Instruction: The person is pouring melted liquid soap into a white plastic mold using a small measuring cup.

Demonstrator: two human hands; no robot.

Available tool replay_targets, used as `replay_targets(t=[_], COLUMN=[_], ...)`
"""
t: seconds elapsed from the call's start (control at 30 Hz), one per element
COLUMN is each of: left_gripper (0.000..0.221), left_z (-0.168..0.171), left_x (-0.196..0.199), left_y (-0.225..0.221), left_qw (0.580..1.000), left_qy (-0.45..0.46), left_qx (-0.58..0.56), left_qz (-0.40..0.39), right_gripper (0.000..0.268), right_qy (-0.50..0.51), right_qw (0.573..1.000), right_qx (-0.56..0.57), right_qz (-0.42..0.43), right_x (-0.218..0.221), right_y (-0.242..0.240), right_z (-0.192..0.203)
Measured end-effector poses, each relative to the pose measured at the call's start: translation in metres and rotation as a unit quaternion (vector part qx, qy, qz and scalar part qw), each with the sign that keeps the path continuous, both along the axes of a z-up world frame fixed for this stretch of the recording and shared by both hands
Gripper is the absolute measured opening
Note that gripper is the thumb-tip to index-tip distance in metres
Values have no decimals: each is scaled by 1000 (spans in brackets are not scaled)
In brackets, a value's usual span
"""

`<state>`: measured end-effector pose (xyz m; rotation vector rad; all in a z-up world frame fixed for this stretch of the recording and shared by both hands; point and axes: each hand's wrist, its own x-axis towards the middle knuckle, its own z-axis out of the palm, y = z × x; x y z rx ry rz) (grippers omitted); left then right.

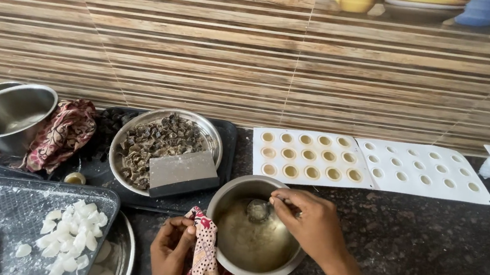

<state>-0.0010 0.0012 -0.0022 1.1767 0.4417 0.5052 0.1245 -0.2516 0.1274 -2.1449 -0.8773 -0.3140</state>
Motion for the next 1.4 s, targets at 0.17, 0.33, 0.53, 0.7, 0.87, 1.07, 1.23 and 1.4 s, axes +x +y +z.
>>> replay_targets(t=[0.17,0.33,0.53,0.7,0.87,1.07,1.23,1.4], left_gripper=[17,18,17,17,18,17,18,18], left_z=[6,1,8,0,-4,1,-9,-8], left_x=[1,1,2,3,4,4,4,5], left_y=[-1,1,-1,2,3,4,6,6], left_qw=[1000,1000,999,999,999,999,1000,1000], left_qy=[4,18,34,29,33,27,11,7], left_qx=[-10,4,-13,-12,1,2,11,3], left_qz=[2,3,5,10,16,17,14,12], right_gripper=[16,18,19,20,19,15,12,14], right_qy=[-22,37,73,64,53,51,42,5], right_qw=[999,995,992,992,989,983,985,989], right_qx=[34,78,78,94,121,165,127,76], right_qz=[-18,-47,-66,-63,-64,-69,-105,-129], right_x=[0,3,21,46,74,117,163,166], right_y=[-3,-9,-6,1,14,28,34,43], right_z=[14,31,72,108,130,116,73,49])
